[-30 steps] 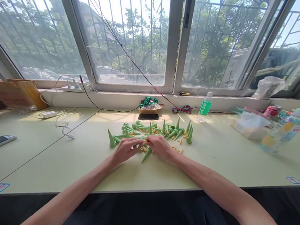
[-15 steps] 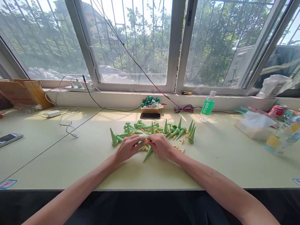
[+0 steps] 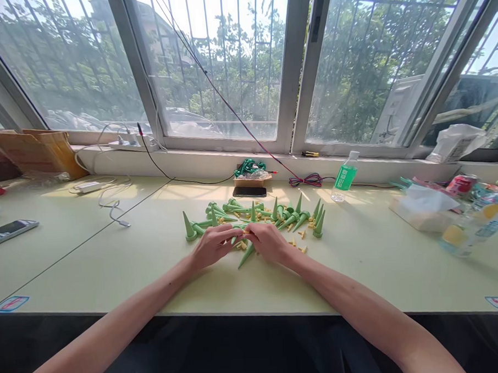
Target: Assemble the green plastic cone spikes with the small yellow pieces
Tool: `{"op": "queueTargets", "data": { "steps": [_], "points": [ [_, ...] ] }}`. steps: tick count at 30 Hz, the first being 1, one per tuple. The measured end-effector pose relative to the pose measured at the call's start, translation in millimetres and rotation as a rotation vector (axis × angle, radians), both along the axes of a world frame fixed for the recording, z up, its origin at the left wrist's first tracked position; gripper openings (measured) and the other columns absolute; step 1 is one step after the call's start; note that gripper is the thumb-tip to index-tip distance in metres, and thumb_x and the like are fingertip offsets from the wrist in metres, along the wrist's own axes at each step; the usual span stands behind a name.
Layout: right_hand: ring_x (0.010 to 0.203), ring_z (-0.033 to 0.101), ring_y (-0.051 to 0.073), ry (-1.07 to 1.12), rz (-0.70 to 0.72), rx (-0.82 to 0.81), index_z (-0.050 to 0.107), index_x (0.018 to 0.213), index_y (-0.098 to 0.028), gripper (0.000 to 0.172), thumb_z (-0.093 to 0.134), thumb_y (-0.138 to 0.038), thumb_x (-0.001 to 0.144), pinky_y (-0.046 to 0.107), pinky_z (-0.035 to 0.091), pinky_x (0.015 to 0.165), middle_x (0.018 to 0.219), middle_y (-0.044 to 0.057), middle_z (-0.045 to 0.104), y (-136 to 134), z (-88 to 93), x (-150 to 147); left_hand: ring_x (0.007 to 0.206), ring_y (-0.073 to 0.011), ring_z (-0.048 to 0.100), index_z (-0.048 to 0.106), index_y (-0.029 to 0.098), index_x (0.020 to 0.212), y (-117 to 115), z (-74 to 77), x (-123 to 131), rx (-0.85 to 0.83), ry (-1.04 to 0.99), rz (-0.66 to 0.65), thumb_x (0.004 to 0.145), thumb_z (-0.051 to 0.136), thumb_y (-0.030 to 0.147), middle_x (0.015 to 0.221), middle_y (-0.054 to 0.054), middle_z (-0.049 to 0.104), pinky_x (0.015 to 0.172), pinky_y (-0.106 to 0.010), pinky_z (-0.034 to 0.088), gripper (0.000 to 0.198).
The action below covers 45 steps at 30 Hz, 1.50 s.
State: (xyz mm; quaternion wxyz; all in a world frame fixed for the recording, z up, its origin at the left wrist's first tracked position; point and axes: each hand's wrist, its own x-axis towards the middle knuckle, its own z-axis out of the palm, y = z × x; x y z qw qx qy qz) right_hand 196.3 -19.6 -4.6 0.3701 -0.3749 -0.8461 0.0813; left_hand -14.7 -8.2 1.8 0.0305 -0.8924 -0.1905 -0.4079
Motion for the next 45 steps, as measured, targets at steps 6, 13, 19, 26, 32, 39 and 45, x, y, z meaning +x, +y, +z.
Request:
{"op": "queueTargets", "data": {
  "steps": [6, 13, 19, 26, 32, 39, 45],
  "points": [
    [0.064, 0.056, 0.014, -0.01, -0.025, -0.005, 0.064, 0.085, -0.018, 0.015, 0.056, -0.026, 0.095, 0.023, 0.039, 0.062, 0.074, 0.002, 0.066, -2, 3.2, -3, 0.05, -0.0078, 0.041, 0.068, 0.019, 0.096, 3, -1.6, 1, -0.004, -0.009, 0.051, 0.094, 0.053, 0.022, 0.068, 0.001, 0.055, 0.05, -0.02, 0.034, 0.015],
    [0.062, 0.058, 0.013, 0.072, -0.088, 0.104, 0.066, 0.104, -0.019, 0.024, 0.059, -0.039, 0.093, 0.025, 0.044, 0.062, 0.082, 0.003, 0.068, -4, 7.9, -6, 0.047, -0.0053, 0.043, 0.067, 0.018, 0.099, 0, 4.2, 4, -0.055, -0.115, 0.109, 0.095, 0.055, 0.027, 0.078, -0.001, 0.066, 0.051, -0.019, 0.038, 0.015],
    [0.088, 0.064, 0.019, 0.152, 0.0, 0.291, 0.062, 0.113, -0.021, 0.024, 0.06, -0.034, 0.092, 0.03, 0.052, 0.075, 0.103, 0.008, 0.065, -12, 16.6, -9, 0.044, -0.005, 0.041, 0.062, 0.017, 0.095, -4, 7.9, 5, -0.081, -0.139, 0.092, 0.096, 0.054, 0.027, 0.067, 0.003, 0.062, 0.049, -0.018, 0.037, 0.013],
    [0.094, 0.063, 0.019, 0.11, 0.09, 0.275, 0.058, 0.118, -0.024, 0.022, 0.052, -0.027, 0.097, 0.032, 0.053, 0.079, 0.105, 0.008, 0.065, -11, 11.7, -13, 0.038, -0.0054, 0.032, 0.053, 0.02, 0.102, -7, 7.3, 5, -0.112, -0.107, 0.07, 0.096, 0.054, 0.026, 0.047, 0.013, 0.037, 0.044, -0.017, 0.031, 0.009],
    [0.08, 0.06, 0.018, 0.098, 0.087, 0.262, 0.057, 0.108, -0.022, 0.014, 0.049, -0.026, 0.098, 0.029, 0.05, 0.07, 0.092, 0.006, 0.063, -9, 10.1, -11, 0.038, -0.0016, 0.039, 0.047, 0.021, 0.108, -8, 7.2, 6, -0.185, -0.094, 0.017, 0.095, 0.054, 0.026, 0.078, 0.004, 0.064, 0.043, -0.015, 0.032, 0.016],
    [0.069, 0.056, 0.015, 0.132, -0.029, 0.223, 0.055, 0.094, -0.019, 0.009, 0.052, -0.028, 0.095, 0.026, 0.045, 0.062, 0.081, 0.004, 0.06, -8, 9.6, -9, 0.039, -0.0049, 0.032, 0.05, 0.019, 0.102, -5, 6.0, 5, -0.161, -0.134, 0.094, 0.097, 0.05, 0.029, 0.054, 0.01, 0.042, 0.043, -0.016, 0.027, 0.011],
    [0.07, 0.06, 0.016, 0.189, -0.113, 0.14, 0.054, 0.106, -0.02, 0.017, 0.055, -0.029, 0.092, 0.027, 0.049, 0.063, 0.087, 0.005, 0.065, -7, 8.2, -9, 0.045, -0.0057, 0.036, 0.054, 0.018, 0.093, -5, 7.4, 7, -0.111, -0.146, 0.102, 0.098, 0.047, 0.027, 0.064, 0.005, 0.05, 0.047, -0.018, 0.031, 0.013]
  ]
}}
